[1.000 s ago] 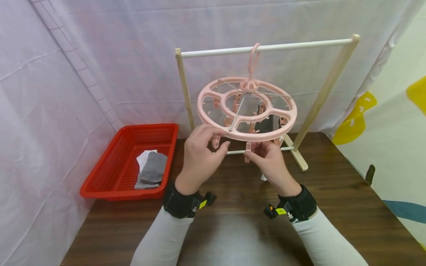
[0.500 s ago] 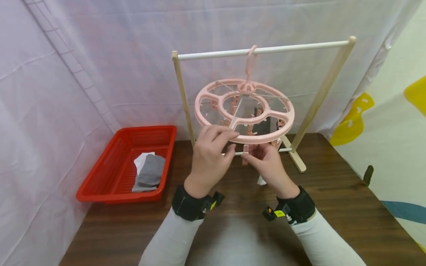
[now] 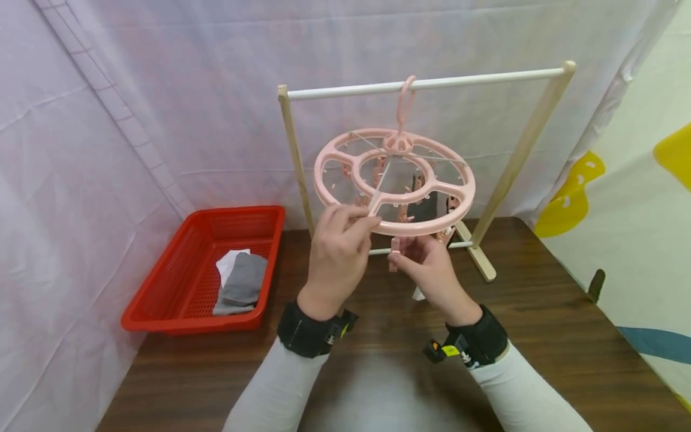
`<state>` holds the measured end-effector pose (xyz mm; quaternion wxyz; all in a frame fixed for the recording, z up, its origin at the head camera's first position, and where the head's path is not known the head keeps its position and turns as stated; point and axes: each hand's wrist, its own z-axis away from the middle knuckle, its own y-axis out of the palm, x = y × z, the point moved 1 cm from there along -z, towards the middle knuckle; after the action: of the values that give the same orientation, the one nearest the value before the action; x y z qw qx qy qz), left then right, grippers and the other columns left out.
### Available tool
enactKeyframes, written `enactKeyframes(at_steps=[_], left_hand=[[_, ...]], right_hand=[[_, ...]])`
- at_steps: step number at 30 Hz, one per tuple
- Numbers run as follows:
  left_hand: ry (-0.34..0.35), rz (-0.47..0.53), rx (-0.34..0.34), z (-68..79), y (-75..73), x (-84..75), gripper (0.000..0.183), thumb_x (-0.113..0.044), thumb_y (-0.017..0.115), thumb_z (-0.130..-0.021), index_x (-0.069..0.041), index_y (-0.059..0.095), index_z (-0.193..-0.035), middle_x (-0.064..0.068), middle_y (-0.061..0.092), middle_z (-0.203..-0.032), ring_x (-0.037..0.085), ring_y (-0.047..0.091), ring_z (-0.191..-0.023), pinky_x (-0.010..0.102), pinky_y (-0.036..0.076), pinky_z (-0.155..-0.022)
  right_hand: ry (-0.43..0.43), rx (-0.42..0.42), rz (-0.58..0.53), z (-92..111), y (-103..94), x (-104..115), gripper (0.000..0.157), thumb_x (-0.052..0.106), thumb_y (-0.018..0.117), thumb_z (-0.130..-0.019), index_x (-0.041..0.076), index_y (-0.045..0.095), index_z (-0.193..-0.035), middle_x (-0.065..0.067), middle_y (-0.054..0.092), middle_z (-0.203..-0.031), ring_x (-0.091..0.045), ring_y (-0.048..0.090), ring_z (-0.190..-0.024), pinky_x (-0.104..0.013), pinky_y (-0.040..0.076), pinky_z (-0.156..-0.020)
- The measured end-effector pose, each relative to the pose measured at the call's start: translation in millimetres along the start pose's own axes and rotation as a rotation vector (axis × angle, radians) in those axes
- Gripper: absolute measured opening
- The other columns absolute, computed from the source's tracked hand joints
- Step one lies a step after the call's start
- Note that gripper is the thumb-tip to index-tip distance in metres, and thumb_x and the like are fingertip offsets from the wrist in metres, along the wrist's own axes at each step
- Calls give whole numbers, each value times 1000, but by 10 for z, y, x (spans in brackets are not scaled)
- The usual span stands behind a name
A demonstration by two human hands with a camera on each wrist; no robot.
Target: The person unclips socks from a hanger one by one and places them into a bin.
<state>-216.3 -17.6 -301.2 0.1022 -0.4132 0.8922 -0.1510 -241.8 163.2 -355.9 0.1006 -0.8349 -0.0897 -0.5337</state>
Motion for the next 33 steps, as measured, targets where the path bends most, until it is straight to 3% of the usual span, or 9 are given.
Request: enactKeyframes(at_steps=[11,17,21,26,28,30,33], left_hand=[[-40,-5,-41,30,30,24,18,-1,67,-83,-11,76,-94,9,67,-100,28,59,-97,35,48,-85],[-51,6,-48,42,35,36,15,-2,66,-85,-10,75,-94,9,67,-101,29,59,-98,36,48,-87],[-55,14,-58,47,43,42,16,-2,65,-86,-10,75,-94,10,66,-102,29,58,-98,35,47,-87],[-67,30,-84,41,18,68,16,-1,65,-85,-9,75,-94,10,66,-102,30,59,-99,36,47,-90],[-74,36,-93,38,7,92,16,0,65,-85,-9,75,-94,10,66,-102,31,58,-100,37,47,-91],[-80,41,-97,35,-5,115,16,0,65,-85,-9,75,-94,11,65,-102,31,58,-101,37,46,-92],[-87,44,-101,32,-15,139,16,0,64,-86,-8,75,-95,12,65,-102,31,58,-101,37,46,-93]], right_hand=[[-17,12,-13,-2,9,21,23,8,69,-88,-2,57,-105,-13,60,-90,-22,64,-78,-34,58,-68],[-24,-10,49,16,-18,64,24,14,69,-89,-2,58,-104,-15,62,-85,-25,64,-75,-30,55,-65],[-13,-58,196,26,-55,122,30,20,72,-88,0,61,-106,-14,65,-89,-21,66,-79,-27,55,-69],[-14,-87,513,72,-159,278,34,35,71,-87,10,65,-108,-5,69,-93,-16,66,-82,-29,55,-71],[-32,-89,616,103,-198,358,29,37,71,-86,14,67,-103,-2,70,-88,-14,65,-77,-31,55,-66],[-76,-88,679,136,-228,435,20,35,72,-86,18,69,-96,2,69,-81,-12,62,-69,-31,53,-60],[-208,-109,676,175,-264,508,7,22,75,-84,18,68,-83,6,65,-70,-10,56,-59,-26,48,-51]])
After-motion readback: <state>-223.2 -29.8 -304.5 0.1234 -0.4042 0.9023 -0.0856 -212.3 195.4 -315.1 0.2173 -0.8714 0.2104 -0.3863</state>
